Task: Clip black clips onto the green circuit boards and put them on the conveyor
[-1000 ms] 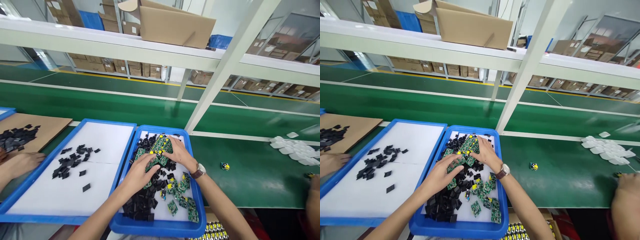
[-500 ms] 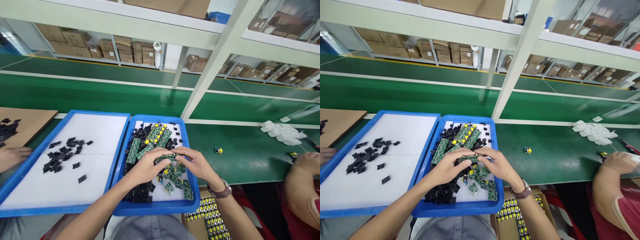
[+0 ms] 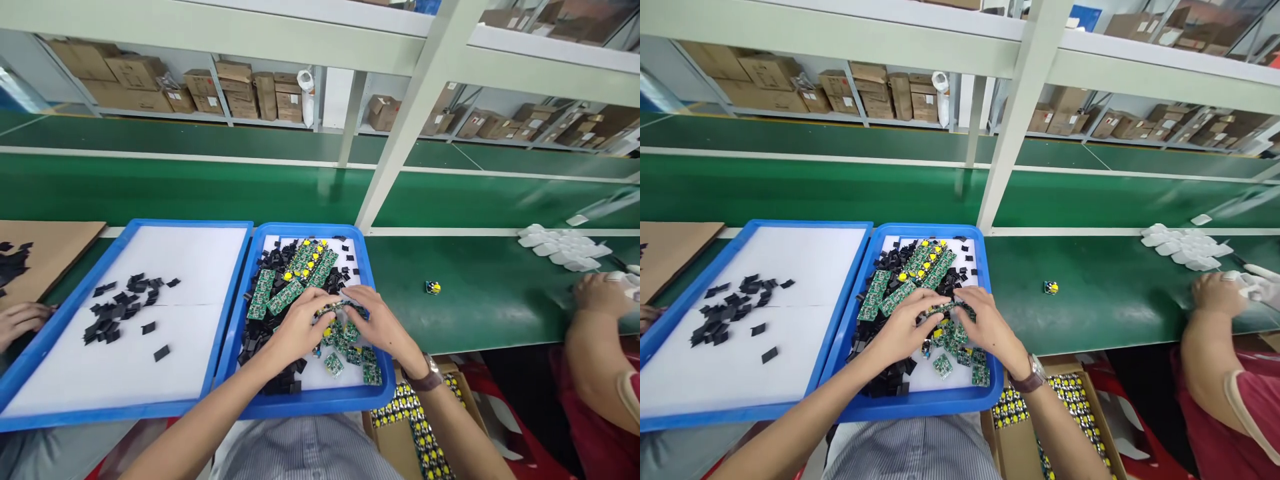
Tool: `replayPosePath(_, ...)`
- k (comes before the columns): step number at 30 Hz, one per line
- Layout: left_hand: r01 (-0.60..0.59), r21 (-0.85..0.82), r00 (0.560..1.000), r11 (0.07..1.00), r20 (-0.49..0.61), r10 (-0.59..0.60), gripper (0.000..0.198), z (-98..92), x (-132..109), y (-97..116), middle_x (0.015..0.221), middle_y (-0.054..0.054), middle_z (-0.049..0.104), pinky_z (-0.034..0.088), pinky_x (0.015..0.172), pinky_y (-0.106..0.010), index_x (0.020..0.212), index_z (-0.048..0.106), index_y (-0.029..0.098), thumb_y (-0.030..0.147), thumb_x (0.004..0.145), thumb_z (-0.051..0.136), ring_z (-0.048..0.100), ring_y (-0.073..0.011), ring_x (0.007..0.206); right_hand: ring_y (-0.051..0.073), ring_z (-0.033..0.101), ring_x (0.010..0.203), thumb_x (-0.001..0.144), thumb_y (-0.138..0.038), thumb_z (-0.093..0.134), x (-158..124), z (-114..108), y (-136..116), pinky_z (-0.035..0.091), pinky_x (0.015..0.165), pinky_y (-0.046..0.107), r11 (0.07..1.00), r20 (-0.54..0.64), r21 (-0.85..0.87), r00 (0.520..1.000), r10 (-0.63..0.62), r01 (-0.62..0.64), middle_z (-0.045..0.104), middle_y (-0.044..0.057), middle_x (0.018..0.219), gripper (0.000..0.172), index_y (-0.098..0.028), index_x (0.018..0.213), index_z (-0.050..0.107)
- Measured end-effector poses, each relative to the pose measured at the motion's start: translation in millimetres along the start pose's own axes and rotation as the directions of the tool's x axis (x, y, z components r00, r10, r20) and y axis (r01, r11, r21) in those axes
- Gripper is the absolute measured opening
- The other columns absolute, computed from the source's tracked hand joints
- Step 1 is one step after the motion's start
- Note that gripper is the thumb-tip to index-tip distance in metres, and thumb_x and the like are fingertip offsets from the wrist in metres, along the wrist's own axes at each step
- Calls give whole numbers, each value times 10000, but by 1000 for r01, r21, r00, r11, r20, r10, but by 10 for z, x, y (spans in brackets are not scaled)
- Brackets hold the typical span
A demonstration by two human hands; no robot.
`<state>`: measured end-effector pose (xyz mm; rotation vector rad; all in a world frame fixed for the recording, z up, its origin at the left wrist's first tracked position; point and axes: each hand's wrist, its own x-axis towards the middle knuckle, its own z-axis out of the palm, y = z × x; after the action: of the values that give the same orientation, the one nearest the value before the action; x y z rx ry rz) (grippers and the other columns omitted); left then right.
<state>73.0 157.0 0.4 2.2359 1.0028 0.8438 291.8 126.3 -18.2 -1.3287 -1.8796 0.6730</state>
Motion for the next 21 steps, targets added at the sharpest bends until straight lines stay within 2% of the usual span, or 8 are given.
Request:
replayPosePath(2, 37, -47, 999, 998, 5, -37, 327, 8, -14, 16, 1122, -31, 755, 634, 855, -322, 1255, 662, 250, 149, 945, 636, 744, -175, 956, 261, 594, 1327, 984, -244, 602, -29, -33, -34, 503, 1116, 494, 992, 108, 129, 994, -8, -6, 631, 82, 1442, 474, -278, 1455, 556)
replayPosePath(4, 54, -31, 998, 998, -25, -54, 301, 71, -56, 25, 1081, -23, 781, 648, 789, -298, 1250, 653, 237, 180, 955, 641, 760, -165, 867, 247, 636, 1289, 986, -287, 618, -52, -8, -69, 559, 1064, 442, 973, 155, 224, 988, 13, -48, 631, 65, 1451, 488, -301, 1468, 540)
replayPosePath(6, 45, 19, 997, 999, -65, -43, 265, 159, -114, 22, 1087, -45, 789, 649, 834, -325, 1238, 657, 218, 205, 975, 622, 768, -185, 897, 253, 706, 1177, 987, -329, 631, -67, 75, -87, 598, 1002, 426, 968, 77, 236, 995, 66, -82, 718, 66, 1326, 360, -284, 1342, 659)
replayPosePath(8, 27, 80, 995, 996, -101, -19, 244, 241, -169, 11, 1147, -101, 776, 621, 953, -407, 1225, 665, 179, 210, 998, 581, 758, -239, 1022, 259, 751, 1054, 984, -342, 640, -82, 188, -84, 615, 960, 426, 979, -93, 187, 991, 100, -81, 782, 77, 1169, 234, -253, 1168, 754)
replayPosePath(10, 9, 140, 993, 990, -115, 7, 240, 296, -208, 1, 1194, -167, 753, 589, 1004, -489, 1196, 675, 129, 200, 1015, 535, 730, -301, 1115, 261, 758, 994, 989, -324, 631, -104, 286, -62, 618, 935, 426, 993, -229, 101, 970, 77, -55, 793, 95, 1100, 204, -232, 1108, 769)
replayPosePath(12, -10, 187, 995, 982, -95, 28, 240, 317, -224, 12, 1173, -190, 753, 595, 982, -516, 1166, 683, 106, 188, 1022, 510, 726, -325, 1117, 269, 738, 1011, 998, -300, 612, -129, 334, -23, 600, 950, 447, 1000, -263, -6, 965, 13, -15, 784, 108, 1097, 207, -221, 1121, 759)
replayPosePath(19, -111, 250, 991, 962, 95, 89, 423, 89, -220, 65, 1315, -63, 716, 605, 972, -292, 1381, 564, 208, 290, 974, 646, 711, -199, 1151, 307, 598, 1251, 1014, -267, 540, -124, 181, 162, 496, 1072, 563, 986, 44, -159, 998, -43, 50, 695, 115, 1298, 322, -231, 1308, 666)
replayPosePath(21, -66, 305, 997, 950, 67, 47, 346, -77, -234, -67, 1306, -73, 713, 570, 1035, -345, 1361, 580, 212, 234, 1016, 558, 690, -210, 1178, 309, 560, 1313, 1029, -297, 522, -110, 119, 179, 471, 1103, 578, 986, 85, -161, 996, -26, 40, 658, 115, 1364, 339, -242, 1340, 644)
